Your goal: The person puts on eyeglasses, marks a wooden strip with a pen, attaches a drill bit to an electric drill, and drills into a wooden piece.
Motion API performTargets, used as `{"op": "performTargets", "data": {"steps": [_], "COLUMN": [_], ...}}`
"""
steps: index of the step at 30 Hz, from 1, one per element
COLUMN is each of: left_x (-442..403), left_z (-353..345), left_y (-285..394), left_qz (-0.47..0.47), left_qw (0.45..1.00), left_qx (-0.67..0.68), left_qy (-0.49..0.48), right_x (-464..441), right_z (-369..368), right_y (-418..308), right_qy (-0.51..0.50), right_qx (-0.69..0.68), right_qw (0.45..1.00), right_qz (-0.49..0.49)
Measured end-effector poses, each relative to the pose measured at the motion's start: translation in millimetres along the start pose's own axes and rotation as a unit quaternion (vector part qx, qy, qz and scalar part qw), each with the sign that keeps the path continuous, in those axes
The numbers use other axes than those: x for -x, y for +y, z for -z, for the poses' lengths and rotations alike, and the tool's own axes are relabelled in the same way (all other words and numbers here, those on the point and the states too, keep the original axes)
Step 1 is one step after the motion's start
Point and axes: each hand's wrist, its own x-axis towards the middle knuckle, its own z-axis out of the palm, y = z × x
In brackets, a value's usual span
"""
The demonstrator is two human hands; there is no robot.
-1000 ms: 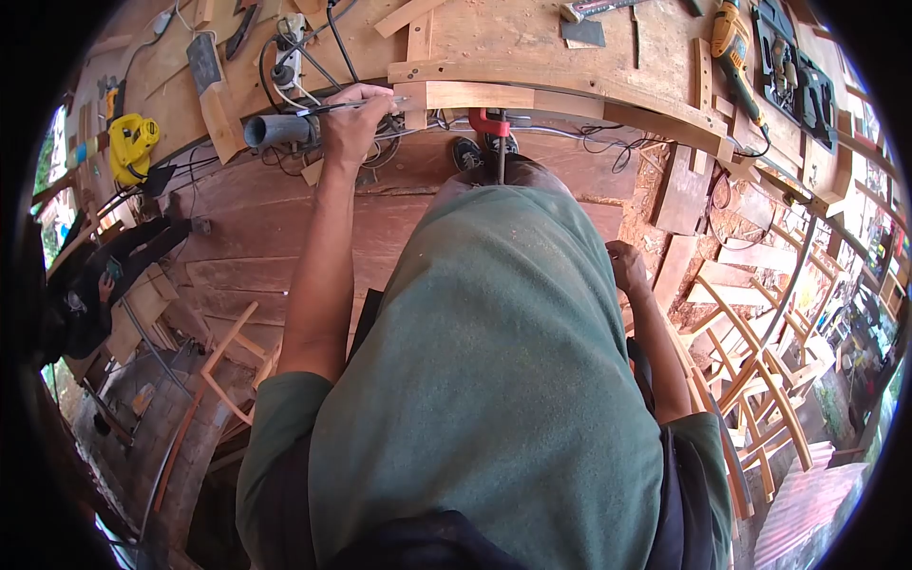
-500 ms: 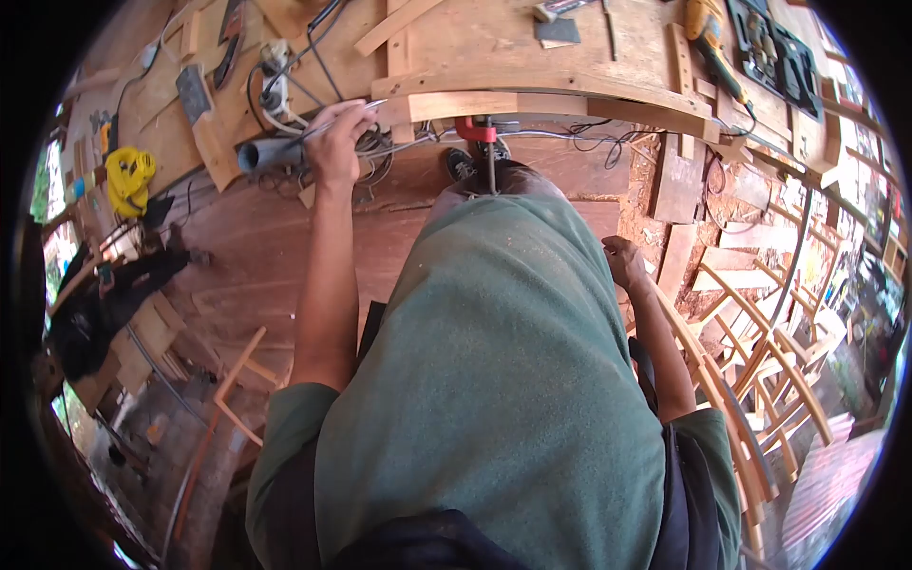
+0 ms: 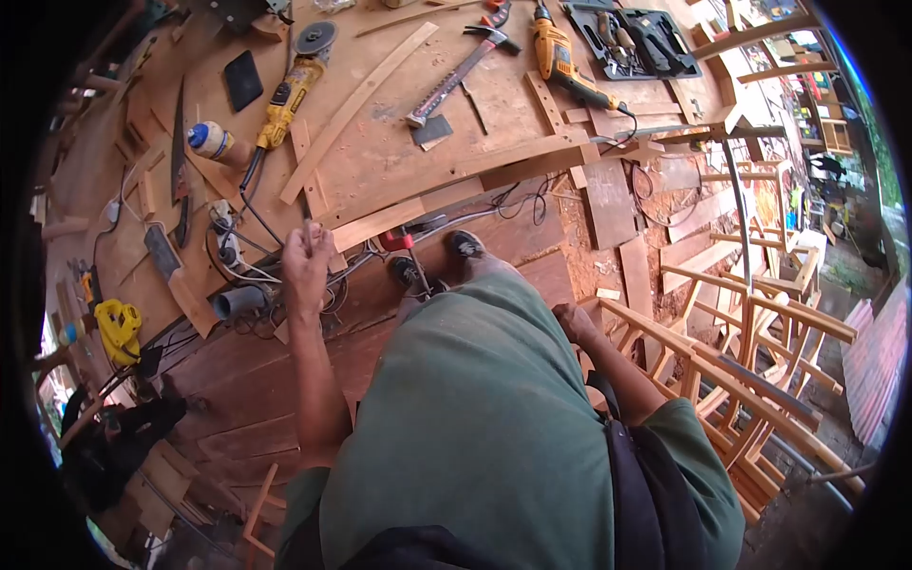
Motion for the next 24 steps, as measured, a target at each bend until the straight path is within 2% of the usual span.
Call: {"op": "performTargets", "data": {"steps": [1,4,5,6,8,9,10,11,12,13,14,15,16,17,18,19,20,21,24], "left_x": [1,-1,-3,-5,-11,-13,-16,-21,-25,-30,-39,-49,-58,-66,-75,-84,-94,-102,-118], "left_z": [-2,-8,-13,-20,-35,-43,-54,-65,-73,-82,-91,-99,-106,-114,-123,-129,-135,-141,-159], "left_y": [1,3,0,-2,-5,-4,-1,3,6,6,5,-3,-14,-18,-22,-27,-34,-38,-15], "left_qz": [0.000,0.033,0.044,0.056,0.020,0.005,-0.001,0.000,0.003,0.011,0.017,0.012,0.007,0.012,0.016,0.030,0.044,0.057,0.071], "left_qw": [0.999,0.993,0.991,0.989,0.983,0.978,0.973,0.967,0.959,0.957,0.955,0.942,0.927,0.924,0.920,0.913,0.906,0.900,0.885], "left_qx": [-0.029,-0.108,-0.121,-0.132,-0.182,-0.209,-0.232,-0.257,-0.284,-0.290,-0.296,-0.336,-0.375,-0.383,-0.390,-0.406,-0.419,-0.430,-0.457], "left_qy": [-0.016,-0.043,-0.038,-0.033,-0.014,0.000,0.000,0.003,0.008,0.001,-0.008,0.000,0.005,0.018,0.029,0.036,0.042,0.050,0.058], "right_x": [-7,-33,-42,-53,-79,-87,-82,-88,-95,-109,-113,-148,-161,-192,-222,-251,-279,-302,-358], "right_z": [7,23,25,31,47,74,125,156,189,216,260,265,303,315,331,348,354,366,381], "right_y": [1,1,11,22,51,45,6,0,-10,-10,-42,5,-17,-4,3,7,14,15,13], "right_qy": [-0.019,0.033,0.062,0.030,-0.038,-0.067,-0.081,-0.045,-0.017,0.040,0.080,0.141,0.168,0.300,0.363,0.349,0.452,0.443,0.490], "right_qx": [0.021,-0.028,-0.037,0.027,0.154,0.171,0.088,0.011,-0.036,-0.073,-0.057,-0.089,-0.088,-0.020,-0.018,0.060,0.021,-0.002,0.043], "right_qw": [1.000,0.998,0.997,0.999,0.987,0.982,0.992,0.998,0.999,0.995,0.995,0.985,0.979,0.943,0.910,0.929,0.880,0.889,0.866], "right_qz": [-0.003,-0.040,-0.014,0.003,0.040,0.040,0.037,0.046,0.004,0.056,0.025,0.042,0.069,0.141,0.201,0.111,0.142,0.120,0.091]}}
